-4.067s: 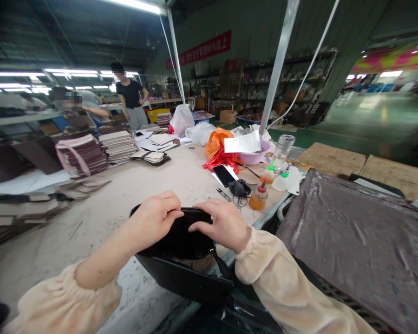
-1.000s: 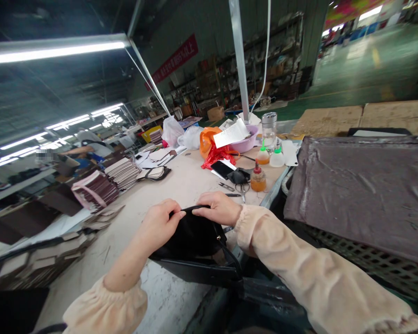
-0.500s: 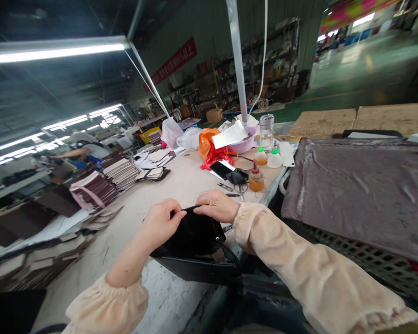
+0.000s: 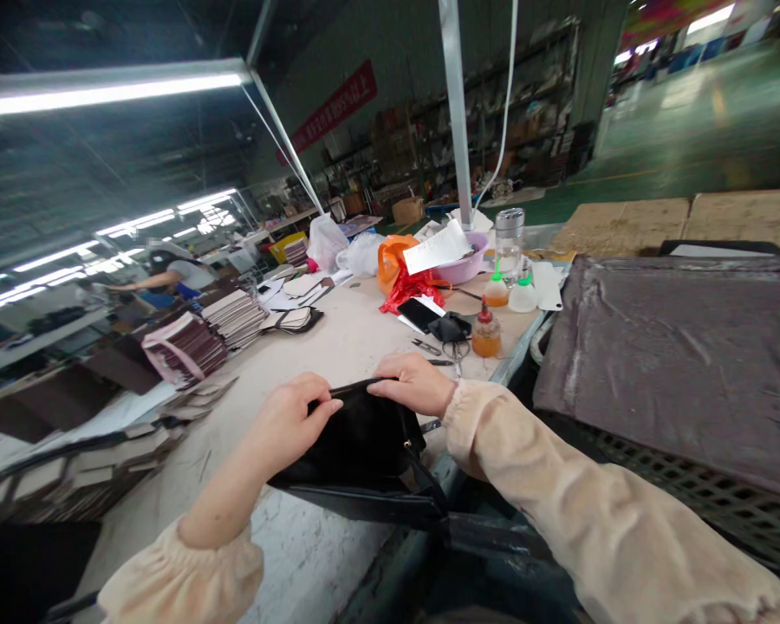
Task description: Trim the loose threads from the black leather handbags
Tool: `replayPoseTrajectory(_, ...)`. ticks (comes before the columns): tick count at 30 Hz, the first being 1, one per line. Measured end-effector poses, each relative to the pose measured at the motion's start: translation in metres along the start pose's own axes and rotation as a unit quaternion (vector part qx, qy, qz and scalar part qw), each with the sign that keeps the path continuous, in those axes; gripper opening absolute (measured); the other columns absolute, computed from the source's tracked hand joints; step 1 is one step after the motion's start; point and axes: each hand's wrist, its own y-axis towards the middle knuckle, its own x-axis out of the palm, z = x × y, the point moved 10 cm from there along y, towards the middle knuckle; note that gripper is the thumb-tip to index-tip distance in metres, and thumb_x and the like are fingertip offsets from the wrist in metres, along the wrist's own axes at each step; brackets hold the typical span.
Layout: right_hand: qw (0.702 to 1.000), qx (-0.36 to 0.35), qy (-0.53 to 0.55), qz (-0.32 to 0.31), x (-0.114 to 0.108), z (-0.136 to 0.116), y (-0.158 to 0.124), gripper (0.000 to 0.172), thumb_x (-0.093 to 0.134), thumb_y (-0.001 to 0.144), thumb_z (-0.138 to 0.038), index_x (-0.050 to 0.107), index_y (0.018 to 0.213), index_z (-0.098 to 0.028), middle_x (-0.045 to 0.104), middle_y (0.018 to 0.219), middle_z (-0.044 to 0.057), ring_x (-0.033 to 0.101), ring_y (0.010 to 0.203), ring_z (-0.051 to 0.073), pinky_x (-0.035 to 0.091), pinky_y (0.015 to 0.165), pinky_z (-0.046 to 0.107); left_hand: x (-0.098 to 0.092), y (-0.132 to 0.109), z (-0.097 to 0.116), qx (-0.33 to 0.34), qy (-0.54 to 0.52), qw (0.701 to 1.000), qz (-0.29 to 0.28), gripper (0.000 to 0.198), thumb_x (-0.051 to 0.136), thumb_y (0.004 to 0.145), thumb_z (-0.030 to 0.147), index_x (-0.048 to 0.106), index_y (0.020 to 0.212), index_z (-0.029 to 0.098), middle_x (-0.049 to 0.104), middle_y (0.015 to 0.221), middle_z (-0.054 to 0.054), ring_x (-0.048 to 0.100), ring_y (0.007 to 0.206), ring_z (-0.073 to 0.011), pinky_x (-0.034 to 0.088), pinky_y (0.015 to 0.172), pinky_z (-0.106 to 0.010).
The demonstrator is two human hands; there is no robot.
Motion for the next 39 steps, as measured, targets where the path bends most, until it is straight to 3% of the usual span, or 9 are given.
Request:
replayPoseTrajectory(7,1.000,0.014,-0.026,-0.009,0.000,0.003,0.001,0.029,0.051,0.088,-0.035,0.064,0.072,-0.015,0.058,0.068,0.003,0.052,0.066,0.014,0.041,0.065,0.026,0.004,-0.005,-0.012,-0.015,0.023,1.000,-0.015,0.027,0.049,0.085,0.029,0.053,0.062,0.017,0.056,0.075,-0.002,0.054,0.072,-0.0136,0.039,0.069,-0.026)
replayPoseTrajectory(15,1.000,0.007,-0.028,0.002,-0.002,0.007,0.003,0.026,0.053,0.086,-0.034,0.065,0.073,-0.015,0.059,0.067,0.003,0.052,0.067,0.014,0.040,0.065,0.026,0.006,0.009,-0.019,-0.058,0.056,0.996,-0.022,0.025,0.050,0.083,0.029,0.058,0.062,0.017,0.060,0.076,-0.004,0.057,0.073,-0.0154,0.041,0.070,-0.027)
replayPoseTrajectory(28,0.999,0.009,-0.049,0.000,-0.003,0.013,0.004,0.027,0.052,0.086,-0.034,0.061,0.069,-0.016,0.051,0.063,0.000,0.049,0.062,0.013,0.039,0.061,0.026,0.008,0.016,-0.024,-0.071,0.089,0.993,-0.029,0.028,0.048,0.085,0.033,0.066,0.070,0.016,0.065,0.079,-0.005,0.058,0.072,-0.0163,0.041,0.066,-0.027)
replayPoseTrajectory(39,0.997,0.009,-0.073,0.007,-0.004,0.006,0.004,0.023,0.055,0.084,-0.033,0.066,0.075,-0.015,0.058,0.065,0.003,0.052,0.063,0.013,0.041,0.061,0.026,0.009,0.016,-0.025,-0.083,0.110,0.990,-0.027,0.029,0.046,0.084,0.033,0.067,0.073,0.016,0.066,0.080,-0.008,0.059,0.072,-0.0188,0.041,0.066,-0.029)
